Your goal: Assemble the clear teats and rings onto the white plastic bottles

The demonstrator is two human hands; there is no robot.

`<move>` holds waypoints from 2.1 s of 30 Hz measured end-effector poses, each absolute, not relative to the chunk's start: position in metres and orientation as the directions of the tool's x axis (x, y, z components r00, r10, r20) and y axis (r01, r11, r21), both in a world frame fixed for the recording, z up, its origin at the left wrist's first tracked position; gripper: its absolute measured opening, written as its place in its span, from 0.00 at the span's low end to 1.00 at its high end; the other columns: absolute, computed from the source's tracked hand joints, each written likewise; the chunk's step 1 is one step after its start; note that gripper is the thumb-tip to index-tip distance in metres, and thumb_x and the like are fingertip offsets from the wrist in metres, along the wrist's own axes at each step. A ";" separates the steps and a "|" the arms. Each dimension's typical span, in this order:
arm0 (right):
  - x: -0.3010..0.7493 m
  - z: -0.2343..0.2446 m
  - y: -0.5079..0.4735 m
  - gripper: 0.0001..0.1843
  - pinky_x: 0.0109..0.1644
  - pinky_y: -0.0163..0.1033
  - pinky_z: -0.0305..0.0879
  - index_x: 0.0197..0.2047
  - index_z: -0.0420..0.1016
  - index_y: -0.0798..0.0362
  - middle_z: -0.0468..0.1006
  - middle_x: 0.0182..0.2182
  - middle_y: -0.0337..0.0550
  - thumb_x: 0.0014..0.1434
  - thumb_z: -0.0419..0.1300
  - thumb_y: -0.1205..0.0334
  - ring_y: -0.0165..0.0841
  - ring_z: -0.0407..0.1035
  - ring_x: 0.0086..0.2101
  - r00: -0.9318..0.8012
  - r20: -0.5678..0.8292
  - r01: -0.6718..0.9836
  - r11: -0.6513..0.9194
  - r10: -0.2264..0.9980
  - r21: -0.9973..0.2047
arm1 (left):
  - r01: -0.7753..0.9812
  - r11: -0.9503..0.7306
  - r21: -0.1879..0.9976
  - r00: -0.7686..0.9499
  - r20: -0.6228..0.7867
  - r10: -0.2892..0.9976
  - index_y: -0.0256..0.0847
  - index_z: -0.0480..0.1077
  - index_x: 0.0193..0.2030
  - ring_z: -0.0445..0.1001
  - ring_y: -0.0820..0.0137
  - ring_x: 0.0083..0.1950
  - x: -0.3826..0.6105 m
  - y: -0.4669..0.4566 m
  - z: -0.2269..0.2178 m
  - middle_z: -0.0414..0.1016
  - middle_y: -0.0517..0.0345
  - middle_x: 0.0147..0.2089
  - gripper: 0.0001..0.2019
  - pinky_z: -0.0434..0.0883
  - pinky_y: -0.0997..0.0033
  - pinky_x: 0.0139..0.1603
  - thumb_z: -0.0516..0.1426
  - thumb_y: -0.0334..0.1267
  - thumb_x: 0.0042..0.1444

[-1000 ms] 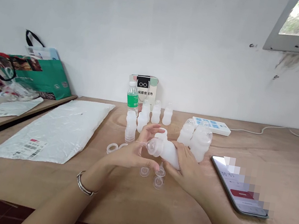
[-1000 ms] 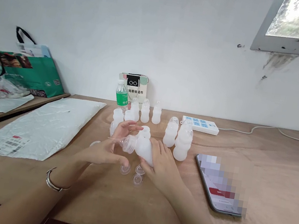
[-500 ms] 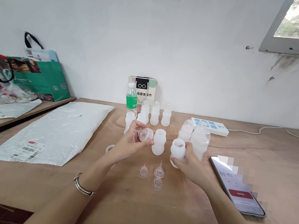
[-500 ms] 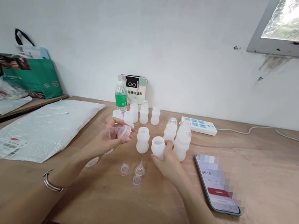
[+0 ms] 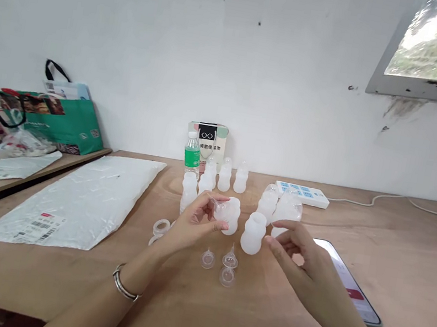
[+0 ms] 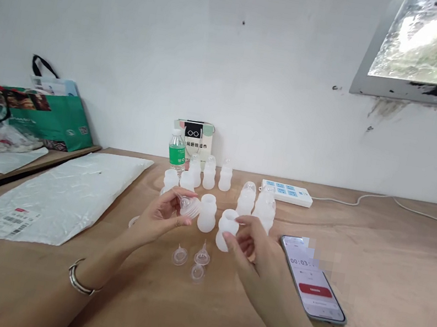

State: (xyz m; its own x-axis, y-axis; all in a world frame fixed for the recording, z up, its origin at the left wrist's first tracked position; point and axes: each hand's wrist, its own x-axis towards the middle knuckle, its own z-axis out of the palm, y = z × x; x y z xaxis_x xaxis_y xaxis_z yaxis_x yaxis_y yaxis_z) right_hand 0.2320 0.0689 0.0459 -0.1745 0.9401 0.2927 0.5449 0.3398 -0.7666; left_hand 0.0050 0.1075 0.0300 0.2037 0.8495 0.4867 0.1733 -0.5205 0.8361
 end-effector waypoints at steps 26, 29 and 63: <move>0.165 -0.010 0.106 0.16 0.38 0.35 0.66 0.37 0.76 0.50 0.79 0.31 0.36 0.44 0.69 0.53 0.25 0.70 0.27 -0.441 0.083 -0.433 -0.130 0.894 -0.892 | 0.481 -0.711 0.513 0.336 0.642 0.689 0.38 0.72 0.34 0.72 0.73 0.34 -0.002 0.092 0.016 0.75 0.57 0.32 0.05 0.69 0.74 0.36 0.55 0.34 0.57; 0.166 -0.011 0.106 0.14 0.37 0.36 0.66 0.35 0.78 0.51 0.78 0.31 0.38 0.47 0.67 0.52 0.25 0.69 0.26 -0.457 0.076 -0.405 -0.131 0.886 -0.905 | 0.475 -0.722 0.504 0.353 0.642 0.681 0.39 0.73 0.34 0.71 0.73 0.34 -0.004 0.094 0.013 0.72 0.56 0.33 0.06 0.69 0.73 0.36 0.55 0.34 0.58; 0.187 0.006 0.088 0.16 0.40 0.43 0.70 0.35 0.72 0.51 0.80 0.34 0.42 0.49 0.65 0.49 0.34 0.75 0.34 -0.514 0.001 -0.086 -0.051 0.858 -0.995 | 0.555 -0.500 0.665 0.286 0.412 0.865 0.40 0.72 0.30 0.71 0.63 0.51 -0.045 0.082 0.036 0.71 0.51 0.52 0.07 0.68 0.63 0.50 0.58 0.41 0.54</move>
